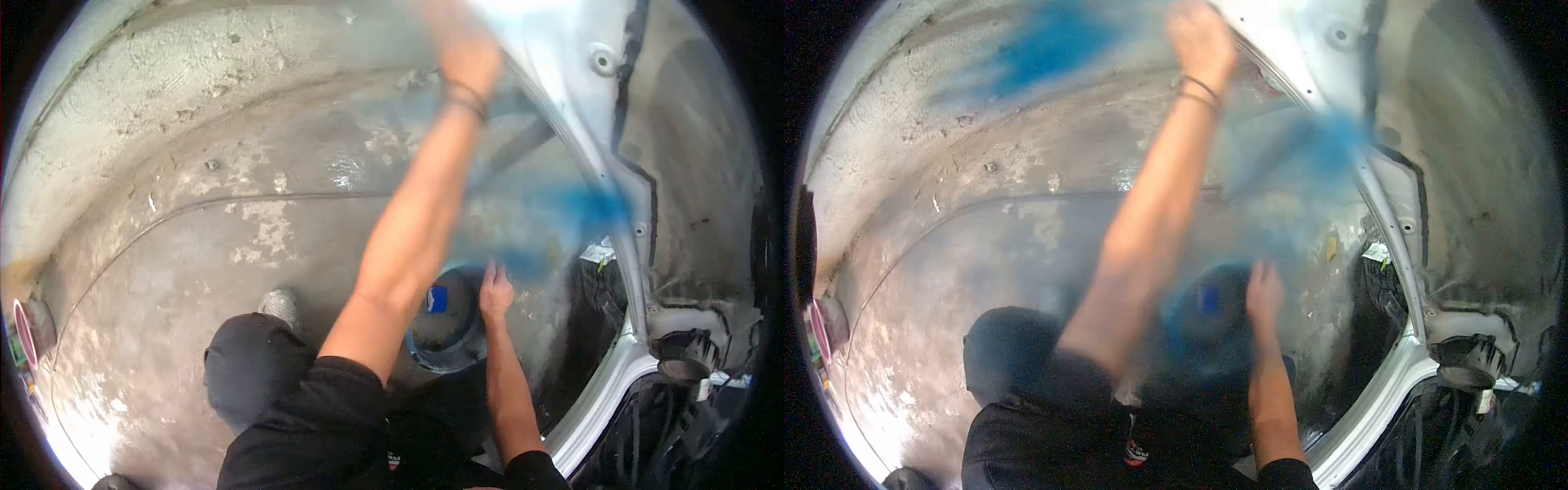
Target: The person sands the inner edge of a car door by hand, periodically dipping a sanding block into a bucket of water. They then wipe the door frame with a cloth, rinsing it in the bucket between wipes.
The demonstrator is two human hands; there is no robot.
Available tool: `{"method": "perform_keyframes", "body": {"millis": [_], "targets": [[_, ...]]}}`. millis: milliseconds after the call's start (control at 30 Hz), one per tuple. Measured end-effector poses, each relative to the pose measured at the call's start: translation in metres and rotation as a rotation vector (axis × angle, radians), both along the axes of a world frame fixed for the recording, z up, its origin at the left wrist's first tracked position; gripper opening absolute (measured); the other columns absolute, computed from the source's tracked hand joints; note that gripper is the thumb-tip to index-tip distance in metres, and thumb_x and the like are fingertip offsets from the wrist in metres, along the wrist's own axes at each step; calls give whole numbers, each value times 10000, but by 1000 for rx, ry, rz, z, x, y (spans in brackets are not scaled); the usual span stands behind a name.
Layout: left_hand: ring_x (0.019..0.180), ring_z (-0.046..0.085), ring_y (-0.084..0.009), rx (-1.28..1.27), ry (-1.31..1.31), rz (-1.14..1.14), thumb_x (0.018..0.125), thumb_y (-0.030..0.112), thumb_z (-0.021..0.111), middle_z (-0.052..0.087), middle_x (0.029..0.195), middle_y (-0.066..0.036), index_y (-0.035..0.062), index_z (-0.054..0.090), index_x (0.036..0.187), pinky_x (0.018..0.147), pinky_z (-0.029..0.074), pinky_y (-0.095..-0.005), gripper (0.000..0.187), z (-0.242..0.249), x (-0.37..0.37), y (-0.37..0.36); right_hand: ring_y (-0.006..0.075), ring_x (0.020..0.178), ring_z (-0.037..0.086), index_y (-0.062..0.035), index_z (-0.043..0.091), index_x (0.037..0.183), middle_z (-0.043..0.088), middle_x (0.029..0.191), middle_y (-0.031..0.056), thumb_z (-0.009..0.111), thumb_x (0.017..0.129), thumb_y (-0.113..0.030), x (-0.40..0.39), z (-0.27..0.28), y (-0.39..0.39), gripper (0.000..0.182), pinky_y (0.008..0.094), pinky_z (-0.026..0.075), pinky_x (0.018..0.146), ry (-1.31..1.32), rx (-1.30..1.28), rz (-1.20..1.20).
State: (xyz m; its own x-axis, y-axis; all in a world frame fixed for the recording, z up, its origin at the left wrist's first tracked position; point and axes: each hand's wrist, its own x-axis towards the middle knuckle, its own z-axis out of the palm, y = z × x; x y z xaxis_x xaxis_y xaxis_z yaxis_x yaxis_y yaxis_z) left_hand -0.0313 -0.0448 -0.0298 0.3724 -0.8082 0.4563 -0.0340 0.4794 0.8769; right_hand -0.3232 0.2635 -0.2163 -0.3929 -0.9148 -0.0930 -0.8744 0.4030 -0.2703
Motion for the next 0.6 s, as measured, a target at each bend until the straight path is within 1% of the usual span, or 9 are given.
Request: {"method": "perform_keyframes", "body": {"millis": [33, 100, 133, 200, 267, 400, 500, 567, 600], "targets": [[1583, 77, -441, -7, -2, -11, 1057, 195, 369, 108, 1684, -329, -118, 79, 1604, 1276, 6, -513, 694, 8, 8, -2, 513, 1112, 631, -82, 623, 1376, 686, 1200, 272, 419, 1047, -564, -1, -2, -1, 618, 537, 495, 953, -2, -7, -11], [1592, 69, -395, 41, 119, 459, 1130, 324, 222, 176, 1687, -281, -85, 196, 1603, 1272, 42, -537, 626, 38, 16, -5, 525, 1090, 632, -117, 592, 1429, 688, 1159, 293, 416, 1036, -584, 1, -3, -2, 635, 547, 497, 939, 65, 3, -61], [1591, 86, -398, -106, -34, 470, 1128, 307, 251, 204, 1693, -244, -41, 195, 1621, 1279, 32, -525, 606, 35, 1, 6, 525, 1090, 632, -117, 592, 1429, 688, 1159, 293, 416, 1036, -584, 4, -3, -4, 635, 547, 497, 939, 61, -8, -64], [1590, 85, -417, -214, 29, 212, 1050, 221, 387, 118, 1693, -305, -108, 75, 1610, 1263, -31, -562, 721, 49, -46, 69, 534, 1074, 631, -120, 575, 1448, 684, 1127, 316, 416, 1030, -592, 7, 2, -3, 650, 556, 497, 925, 27, -55, -39], [1592, 13, -422, -239, 168, 48, 1078, 207, 357, 34, 1718, -261, -79, 56, 1619, 1255, -25, -578, 683, 36, -77, 105, 536, 1068, 632, -116, 578, 1443, 680, 1122, 323, 413, 1032, -588, 5, -2, 1, 648, 561, 497, 922, 18, -60, -42], [1597, 99, -373, -267, 289, 19, 1042, 262, 449, 168, 1705, -241, -72, 113, 1623, 1248, -90, -586, 750, 38, -78, 113, 538, 1058, 635, -102, 594, 1418, 681, 1101, 331, 410, 1034, -584, 2, -5, -1, 643, 571, 496, 922, 57, -41, -29], [1585, 169, -364, -380, 158, 69, 1037, 256, 487, 215, 1699, -221, -2, 168, 1641, 1269, 7, -571, 730, 68, -26, 87, 545, 1038, 635, -98, 615, 1381, 685, 1076, 330, 419, 1033, -577, 7, -7, 0, 623, 581, 495, 905, 59, -123, -44], [1574, 154, -425, -478, 28, 132, 1118, 228, 321, 272, 1683, -202, 17, 260, 1624, 1283, 73, -514, 552, 89, -6, 84, 546, 1039, 634, -91, 624, 1359, 685, 1075, 331, 422, 1033, -577, 11, -1, 2, 619, 583, 494, 906, 76, -101, -53], [1567, 202, -398, -468, 45, -9, 1074, 208, 410, 282, 1678, -204, 41, 261, 1631, 1277, 107, -529, 601, 70, -14, 81, 548, 1039, 634, -84, 632, 1337, 685, 1073, 332, 424, 1032, -577, 13, 1, 1, 616, 584, 494, 907, 96, -98, -55]]}}
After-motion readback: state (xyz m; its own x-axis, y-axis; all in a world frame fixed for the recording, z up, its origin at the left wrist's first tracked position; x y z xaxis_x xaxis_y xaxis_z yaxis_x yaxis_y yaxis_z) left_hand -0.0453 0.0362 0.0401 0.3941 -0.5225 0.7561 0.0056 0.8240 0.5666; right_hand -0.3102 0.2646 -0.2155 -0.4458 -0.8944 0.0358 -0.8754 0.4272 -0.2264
